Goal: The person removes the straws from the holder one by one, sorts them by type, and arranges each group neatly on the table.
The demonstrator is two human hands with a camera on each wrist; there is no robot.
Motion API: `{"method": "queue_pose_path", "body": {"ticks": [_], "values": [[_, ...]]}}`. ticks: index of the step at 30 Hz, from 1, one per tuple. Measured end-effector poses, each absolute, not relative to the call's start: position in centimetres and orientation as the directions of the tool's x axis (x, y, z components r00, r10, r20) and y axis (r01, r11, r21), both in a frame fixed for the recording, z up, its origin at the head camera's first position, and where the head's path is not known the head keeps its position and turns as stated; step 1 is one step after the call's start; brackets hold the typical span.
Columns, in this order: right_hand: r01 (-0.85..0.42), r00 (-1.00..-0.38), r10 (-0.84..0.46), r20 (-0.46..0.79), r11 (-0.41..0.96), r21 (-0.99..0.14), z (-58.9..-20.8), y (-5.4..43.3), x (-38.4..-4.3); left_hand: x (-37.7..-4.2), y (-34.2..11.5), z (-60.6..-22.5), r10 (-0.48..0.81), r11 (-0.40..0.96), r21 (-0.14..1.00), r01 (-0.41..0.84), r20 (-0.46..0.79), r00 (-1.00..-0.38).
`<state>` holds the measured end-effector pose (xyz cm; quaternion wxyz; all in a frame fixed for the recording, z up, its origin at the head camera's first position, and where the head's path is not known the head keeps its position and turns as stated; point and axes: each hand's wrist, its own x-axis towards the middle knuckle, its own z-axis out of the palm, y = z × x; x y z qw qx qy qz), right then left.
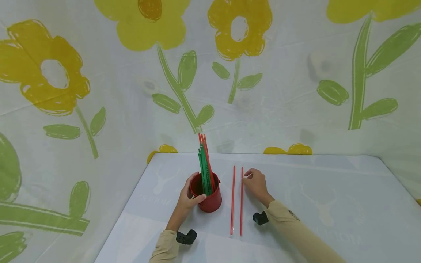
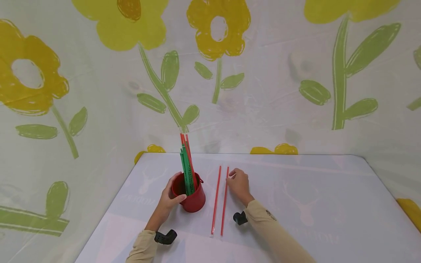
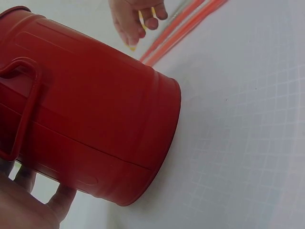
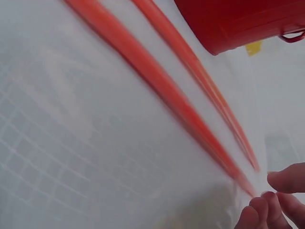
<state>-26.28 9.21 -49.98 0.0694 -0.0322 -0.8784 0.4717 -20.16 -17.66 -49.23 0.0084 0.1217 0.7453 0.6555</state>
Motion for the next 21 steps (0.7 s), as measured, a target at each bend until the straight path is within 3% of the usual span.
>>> {"method": "queue_pose_path", "body": {"ticks": [10,21], "values": [[0.035,-0.997,0.081,0.006,0.488,-0.872,-48.3,9.5,-27.0,-20.2,-17.6,-49.0,0.184,0.118,0.979,0.167,0.144,-0.972],[-0.034,-0.998,0.027,0.052,0.445,-0.895,-45.7,9.1,-26.9,-20.0,-17.6,-49.1,0.191,0.106,0.978,0.18,0.158,-0.969]]}}
